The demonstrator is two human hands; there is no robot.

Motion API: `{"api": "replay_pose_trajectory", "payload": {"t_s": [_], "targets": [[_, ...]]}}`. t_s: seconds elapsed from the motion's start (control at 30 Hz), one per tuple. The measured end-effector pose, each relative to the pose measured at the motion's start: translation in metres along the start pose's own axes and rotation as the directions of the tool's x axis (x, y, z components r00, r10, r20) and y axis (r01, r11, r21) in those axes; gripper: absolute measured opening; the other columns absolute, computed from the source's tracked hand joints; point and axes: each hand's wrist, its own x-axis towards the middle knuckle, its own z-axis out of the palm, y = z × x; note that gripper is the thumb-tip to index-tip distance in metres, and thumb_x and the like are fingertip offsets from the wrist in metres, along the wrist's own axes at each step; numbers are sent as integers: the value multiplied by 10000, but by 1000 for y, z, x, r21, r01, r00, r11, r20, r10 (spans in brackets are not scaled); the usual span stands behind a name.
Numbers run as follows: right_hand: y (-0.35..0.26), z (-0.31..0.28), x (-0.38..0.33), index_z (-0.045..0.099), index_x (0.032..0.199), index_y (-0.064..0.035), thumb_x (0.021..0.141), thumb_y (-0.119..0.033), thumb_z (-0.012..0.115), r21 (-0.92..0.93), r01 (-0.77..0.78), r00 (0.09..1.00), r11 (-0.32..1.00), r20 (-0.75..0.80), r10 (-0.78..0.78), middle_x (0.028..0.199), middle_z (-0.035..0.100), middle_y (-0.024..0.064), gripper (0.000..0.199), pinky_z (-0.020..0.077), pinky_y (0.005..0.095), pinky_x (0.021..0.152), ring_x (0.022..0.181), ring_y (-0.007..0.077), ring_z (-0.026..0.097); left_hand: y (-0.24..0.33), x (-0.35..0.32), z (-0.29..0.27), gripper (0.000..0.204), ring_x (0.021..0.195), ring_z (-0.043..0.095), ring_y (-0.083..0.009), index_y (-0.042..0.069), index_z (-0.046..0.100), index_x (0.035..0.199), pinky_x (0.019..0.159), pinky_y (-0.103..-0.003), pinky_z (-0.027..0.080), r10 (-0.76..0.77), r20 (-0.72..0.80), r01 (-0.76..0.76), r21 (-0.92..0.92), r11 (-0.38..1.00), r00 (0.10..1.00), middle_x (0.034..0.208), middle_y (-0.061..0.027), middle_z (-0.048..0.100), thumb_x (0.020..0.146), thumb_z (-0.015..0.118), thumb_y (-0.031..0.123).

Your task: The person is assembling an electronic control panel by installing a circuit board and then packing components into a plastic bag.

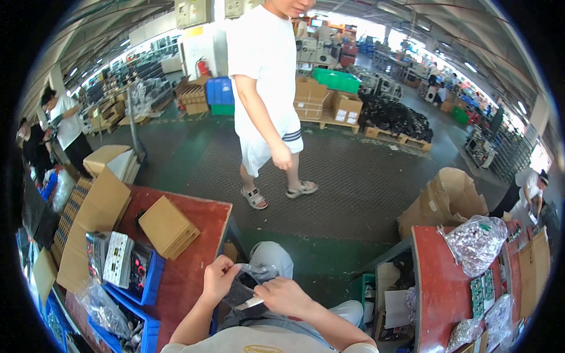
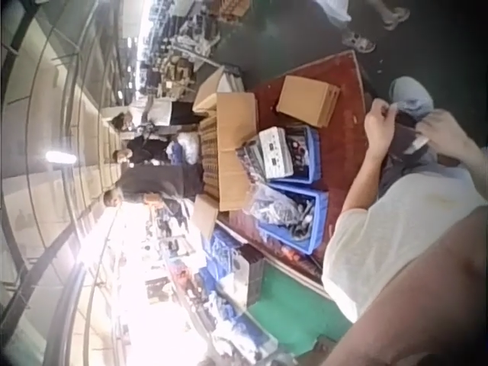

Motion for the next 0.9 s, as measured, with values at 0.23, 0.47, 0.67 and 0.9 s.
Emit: {"api": "replay_pose_trajectory", "payload": {"t_s": [0.23, 0.47, 0.67, 0.9], "targets": [[-1, -3, -11, 487, 698, -77, 772, -160, 614, -1, 22, 995, 1000, -99, -22, 633, 510, 44, 169, 437, 314, 565, 621, 206, 565, -16, 15, -4, 187, 525, 440, -92, 12, 492, 722, 500, -243, 373, -95, -71, 77, -216, 973, 993, 570, -29, 474, 803, 647, 78], [-4, -1, -15, 488, 698, -71, 775, -150, 614, 11, 2, 992, 1000, -124, 0, 649, 508, 51, 167, 439, 327, 577, 630, 216, 559, 1, -2, -15, 173, 521, 466, -111, 11, 499, 737, 495, -265, 385, -82, -20, 80, -89, 993, 996, 568, -50, 488, 798, 648, 75], [6, 5, -21, 565, 721, -97, 561, -89, 638, 35, 38, 968, 999, -249, -29, 596, 507, 38, 175, 408, 355, 512, 550, 232, 539, 7, -3, -24, 172, 679, 583, -349, 68, 543, 790, 581, -426, 459, 18, 174, -54, 201, 978, 985, 697, -135, 574, 772, 627, 218], [-3, 2, -12, 537, 695, -61, 640, -35, 687, 70, 27, 988, 997, -156, -15, 580, 489, 61, 162, 360, 351, 486, 519, 241, 500, -5, -7, -31, 150, 759, 589, -334, 53, 577, 840, 649, -417, 476, 126, 18, -128, 89, 988, 992, 774, -149, 587, 810, 604, 197]]}}
